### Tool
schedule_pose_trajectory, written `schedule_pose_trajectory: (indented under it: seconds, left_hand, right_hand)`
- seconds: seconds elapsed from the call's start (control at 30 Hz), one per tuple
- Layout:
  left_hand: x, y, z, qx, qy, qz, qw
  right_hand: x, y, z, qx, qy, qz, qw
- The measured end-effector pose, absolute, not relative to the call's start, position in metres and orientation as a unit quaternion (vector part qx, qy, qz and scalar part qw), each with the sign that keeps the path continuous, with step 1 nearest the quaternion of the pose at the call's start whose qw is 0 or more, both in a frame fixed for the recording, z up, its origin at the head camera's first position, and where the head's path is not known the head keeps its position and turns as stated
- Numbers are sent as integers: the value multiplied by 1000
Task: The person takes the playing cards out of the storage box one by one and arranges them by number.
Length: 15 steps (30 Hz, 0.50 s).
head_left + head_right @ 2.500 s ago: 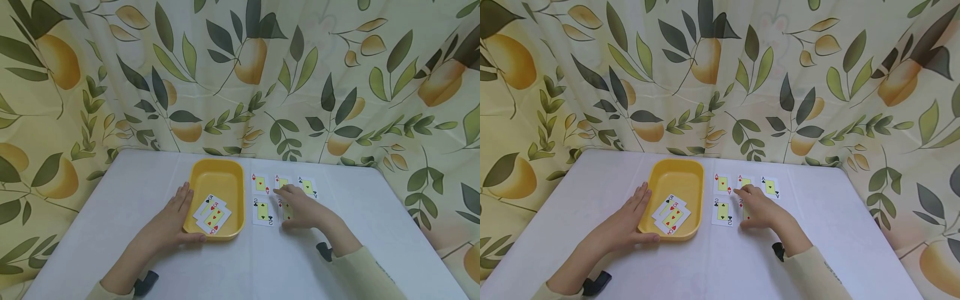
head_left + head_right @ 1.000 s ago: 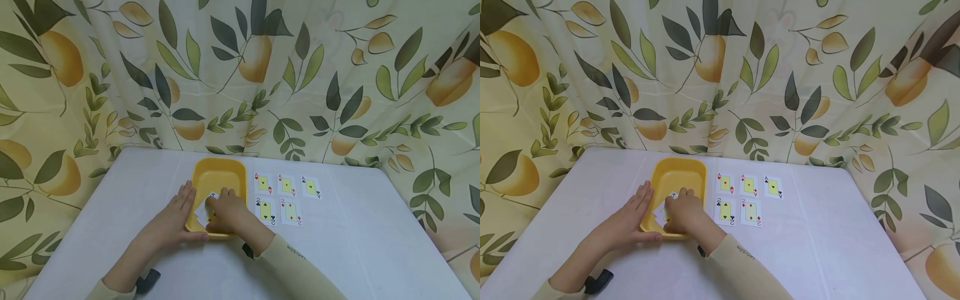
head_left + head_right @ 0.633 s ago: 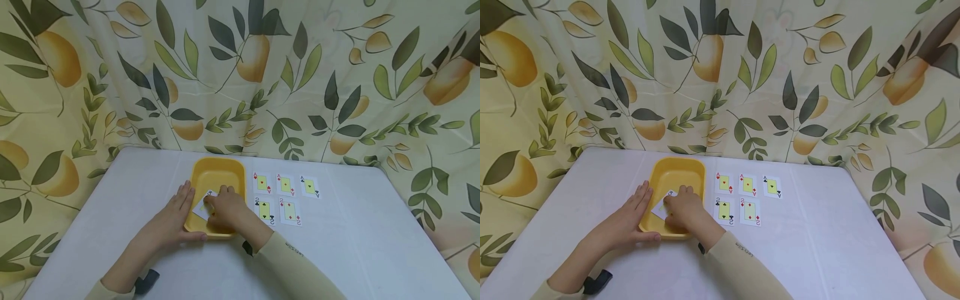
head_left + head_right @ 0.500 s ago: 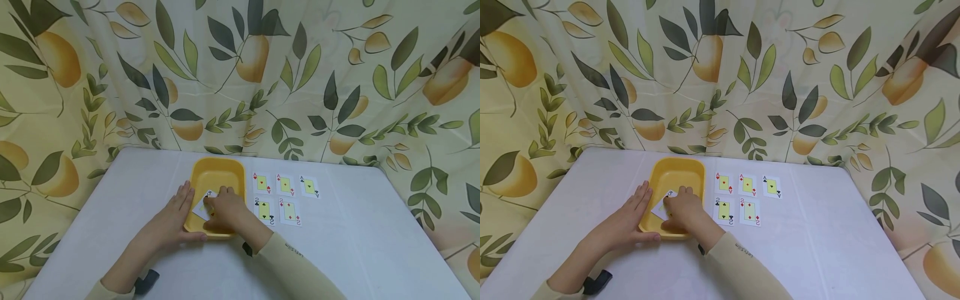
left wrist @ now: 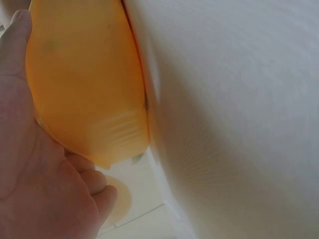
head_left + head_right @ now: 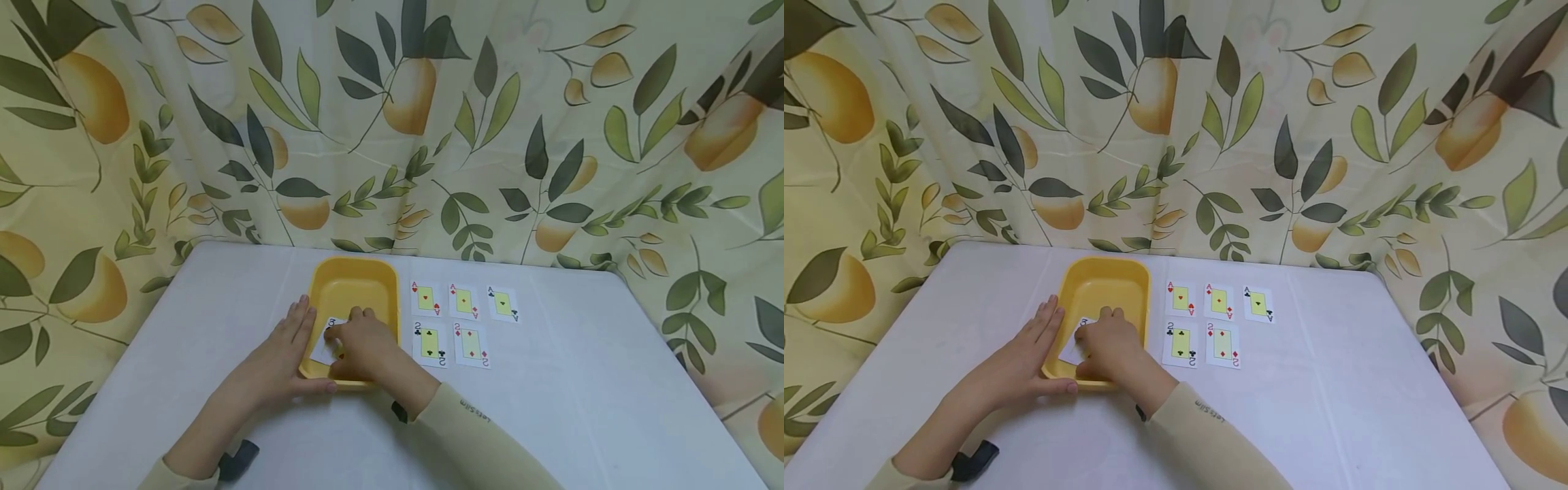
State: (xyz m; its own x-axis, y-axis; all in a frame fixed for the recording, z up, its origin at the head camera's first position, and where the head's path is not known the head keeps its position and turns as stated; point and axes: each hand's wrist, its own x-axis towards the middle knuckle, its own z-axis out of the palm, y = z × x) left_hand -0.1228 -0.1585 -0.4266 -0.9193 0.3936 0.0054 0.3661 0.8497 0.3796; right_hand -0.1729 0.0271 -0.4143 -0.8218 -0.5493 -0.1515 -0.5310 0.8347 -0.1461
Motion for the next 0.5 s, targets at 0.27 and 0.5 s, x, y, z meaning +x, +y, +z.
schedule_pose_trajectory:
  seconds: [0.27, 0.5]
  left_hand:
    - [-123, -158, -427, 206, 961, 182, 27]
    - [-123, -158, -427, 197, 963, 180, 30]
  right_hand:
    - [-176, 34, -412, -293, 953, -54, 58]
    - [-179, 44, -398, -288, 953, -83, 39]
